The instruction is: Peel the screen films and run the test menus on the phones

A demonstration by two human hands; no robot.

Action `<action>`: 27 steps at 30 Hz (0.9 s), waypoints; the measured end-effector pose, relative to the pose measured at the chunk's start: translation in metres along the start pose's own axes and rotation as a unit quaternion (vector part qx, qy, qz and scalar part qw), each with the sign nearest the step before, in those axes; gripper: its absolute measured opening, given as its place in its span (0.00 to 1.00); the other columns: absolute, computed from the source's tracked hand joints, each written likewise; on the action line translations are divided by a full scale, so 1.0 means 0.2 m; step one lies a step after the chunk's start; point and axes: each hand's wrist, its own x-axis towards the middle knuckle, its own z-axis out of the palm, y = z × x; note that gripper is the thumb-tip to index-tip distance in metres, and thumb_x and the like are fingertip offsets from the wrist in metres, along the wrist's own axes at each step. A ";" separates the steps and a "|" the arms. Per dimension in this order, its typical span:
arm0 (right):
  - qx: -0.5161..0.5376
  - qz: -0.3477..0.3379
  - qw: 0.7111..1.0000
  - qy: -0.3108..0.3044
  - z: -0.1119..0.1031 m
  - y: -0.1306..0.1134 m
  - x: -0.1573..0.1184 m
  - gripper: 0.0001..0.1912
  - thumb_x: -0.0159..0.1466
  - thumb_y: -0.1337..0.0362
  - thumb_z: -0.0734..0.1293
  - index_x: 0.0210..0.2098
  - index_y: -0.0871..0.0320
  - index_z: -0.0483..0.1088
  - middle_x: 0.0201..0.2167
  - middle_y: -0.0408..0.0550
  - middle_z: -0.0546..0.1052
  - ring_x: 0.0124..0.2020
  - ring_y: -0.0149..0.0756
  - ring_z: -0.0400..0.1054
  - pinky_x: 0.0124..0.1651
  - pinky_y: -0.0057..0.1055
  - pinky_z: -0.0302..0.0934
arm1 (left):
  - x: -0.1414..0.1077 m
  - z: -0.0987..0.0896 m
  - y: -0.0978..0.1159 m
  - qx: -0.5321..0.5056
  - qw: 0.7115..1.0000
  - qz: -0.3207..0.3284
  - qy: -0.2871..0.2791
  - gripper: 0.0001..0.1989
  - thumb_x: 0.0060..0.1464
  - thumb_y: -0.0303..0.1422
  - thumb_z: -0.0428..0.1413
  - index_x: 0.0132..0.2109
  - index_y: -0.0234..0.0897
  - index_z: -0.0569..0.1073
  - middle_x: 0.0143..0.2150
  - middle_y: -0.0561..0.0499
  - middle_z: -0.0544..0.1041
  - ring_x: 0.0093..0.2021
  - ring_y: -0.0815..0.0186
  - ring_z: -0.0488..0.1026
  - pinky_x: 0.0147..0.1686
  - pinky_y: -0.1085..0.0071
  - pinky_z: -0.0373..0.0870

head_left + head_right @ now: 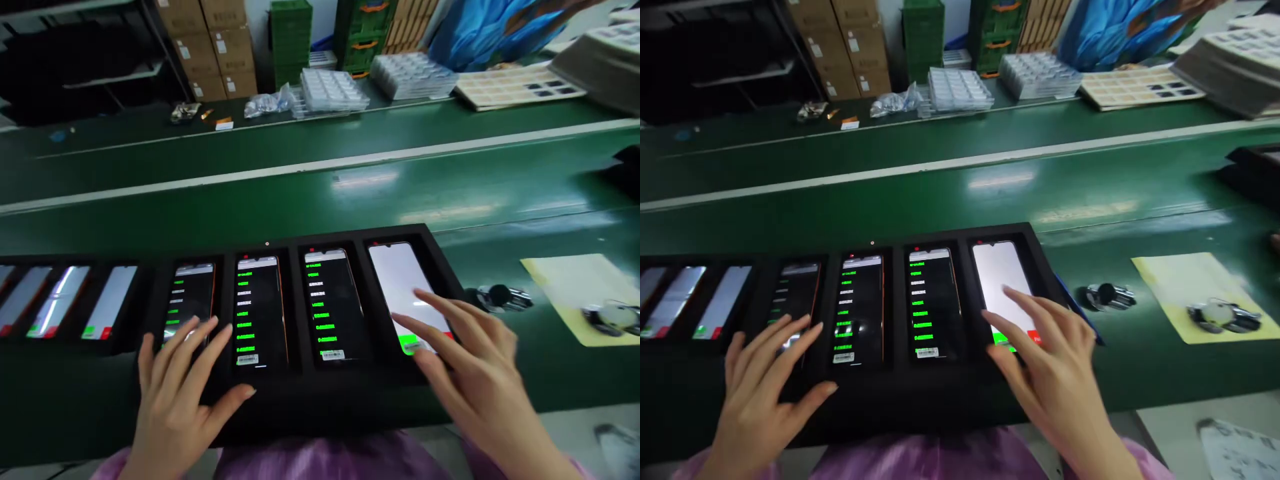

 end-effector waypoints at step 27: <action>-0.028 0.121 0.991 -0.046 0.01 0.25 0.27 0.28 0.80 0.49 0.51 0.55 0.49 0.79 0.65 0.51 0.73 0.60 0.55 0.66 0.56 0.55 0.61 | 0.36 0.04 -0.21 0.015 0.995 -0.015 -0.100 0.29 0.72 0.54 0.45 0.72 0.50 0.65 0.72 0.40 0.69 0.73 0.36 0.62 0.67 0.16 0.46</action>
